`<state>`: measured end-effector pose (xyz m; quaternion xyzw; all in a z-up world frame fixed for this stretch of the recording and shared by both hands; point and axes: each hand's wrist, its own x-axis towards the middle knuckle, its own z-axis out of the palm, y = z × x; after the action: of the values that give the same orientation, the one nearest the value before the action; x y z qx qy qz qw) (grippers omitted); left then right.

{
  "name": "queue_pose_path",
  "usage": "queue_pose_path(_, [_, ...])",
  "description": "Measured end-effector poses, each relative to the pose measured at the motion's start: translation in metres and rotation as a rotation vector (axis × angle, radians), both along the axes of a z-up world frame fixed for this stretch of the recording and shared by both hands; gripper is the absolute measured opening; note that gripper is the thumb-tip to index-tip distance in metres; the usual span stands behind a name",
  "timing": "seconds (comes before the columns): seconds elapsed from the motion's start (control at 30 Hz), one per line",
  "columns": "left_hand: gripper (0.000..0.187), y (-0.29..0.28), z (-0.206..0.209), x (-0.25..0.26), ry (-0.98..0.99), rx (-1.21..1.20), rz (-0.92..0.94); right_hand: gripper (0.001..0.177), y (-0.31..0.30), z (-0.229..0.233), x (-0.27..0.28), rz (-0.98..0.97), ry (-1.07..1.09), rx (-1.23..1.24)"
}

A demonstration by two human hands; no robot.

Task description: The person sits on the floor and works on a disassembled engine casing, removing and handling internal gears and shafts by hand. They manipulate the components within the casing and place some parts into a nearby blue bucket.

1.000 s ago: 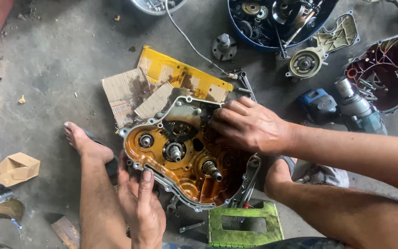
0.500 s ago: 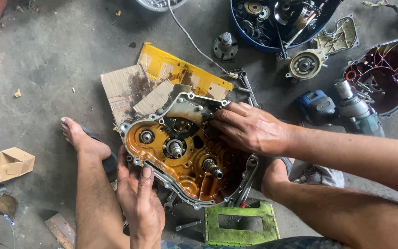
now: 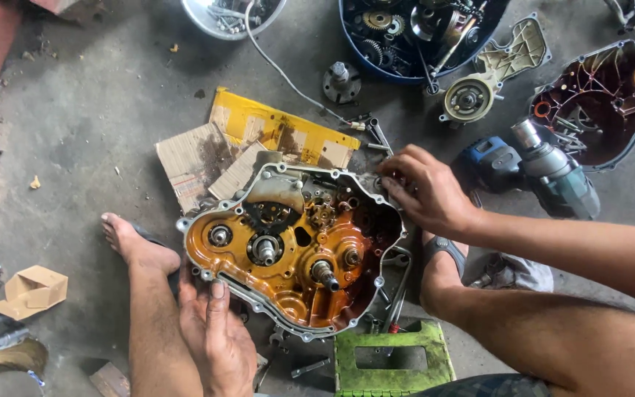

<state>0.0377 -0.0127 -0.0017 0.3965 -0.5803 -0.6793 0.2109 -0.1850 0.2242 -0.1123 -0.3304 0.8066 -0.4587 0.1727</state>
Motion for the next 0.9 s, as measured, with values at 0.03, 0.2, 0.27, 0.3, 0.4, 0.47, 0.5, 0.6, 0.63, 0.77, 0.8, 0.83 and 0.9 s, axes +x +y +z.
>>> queue_pose_path(0.03, [0.074,0.001,0.002,-0.001,-0.001,-0.002,-0.003,0.025,0.000,-0.001,0.001,-0.003,-0.001,-0.002])
queue_pose_path(0.2, [0.068,0.006,0.012,-0.009,0.015,0.033,0.008,0.027,-0.003,-0.005,0.004,-0.066,-0.380,0.081])
queue_pose_path(0.27, [0.066,0.007,0.014,-0.010,0.011,0.024,0.004,0.029,-0.002,-0.012,0.005,-0.071,-0.389,0.083])
queue_pose_path(0.3, [0.064,0.007,0.015,-0.011,0.006,0.013,0.004,0.031,-0.003,-0.015,0.006,-0.072,-0.399,0.084])
queue_pose_path(0.4, [0.064,0.006,0.017,-0.013,-0.001,0.027,-0.013,0.034,-0.004,-0.012,0.005,-0.082,-0.424,0.088])
queue_pose_path(0.47, [0.066,0.005,0.013,-0.011,-0.006,0.014,-0.021,0.035,-0.005,-0.011,0.004,-0.080,-0.431,0.089])
queue_pose_path(0.5, [0.068,0.003,0.011,-0.009,-0.013,0.004,-0.029,0.037,-0.005,-0.011,0.004,-0.078,-0.438,0.094])
queue_pose_path(0.6, [0.076,0.000,0.007,-0.005,-0.016,-0.081,-0.094,0.038,-0.005,-0.011,0.004,-0.067,-0.430,0.104])
queue_pose_path(0.63, [0.076,0.000,0.007,-0.005,-0.017,-0.082,-0.096,0.038,-0.005,-0.011,0.005,-0.068,-0.431,0.103])
queue_pose_path(0.77, [0.083,0.001,0.006,-0.008,-0.013,-0.113,-0.126,0.045,-0.006,-0.015,0.007,-0.053,-0.479,0.156])
queue_pose_path(0.8, [0.084,0.001,0.006,-0.010,-0.011,-0.113,-0.119,0.049,-0.006,-0.018,0.008,-0.045,-0.498,0.177])
queue_pose_path(0.83, [0.084,0.002,0.006,-0.011,-0.012,-0.114,-0.119,0.049,-0.006,-0.024,0.011,-0.044,-0.499,0.176])
queue_pose_path(0.9, [0.087,0.002,0.006,-0.012,-0.008,-0.115,-0.105,0.059,-0.006,-0.038,0.017,-0.048,-0.581,0.220])
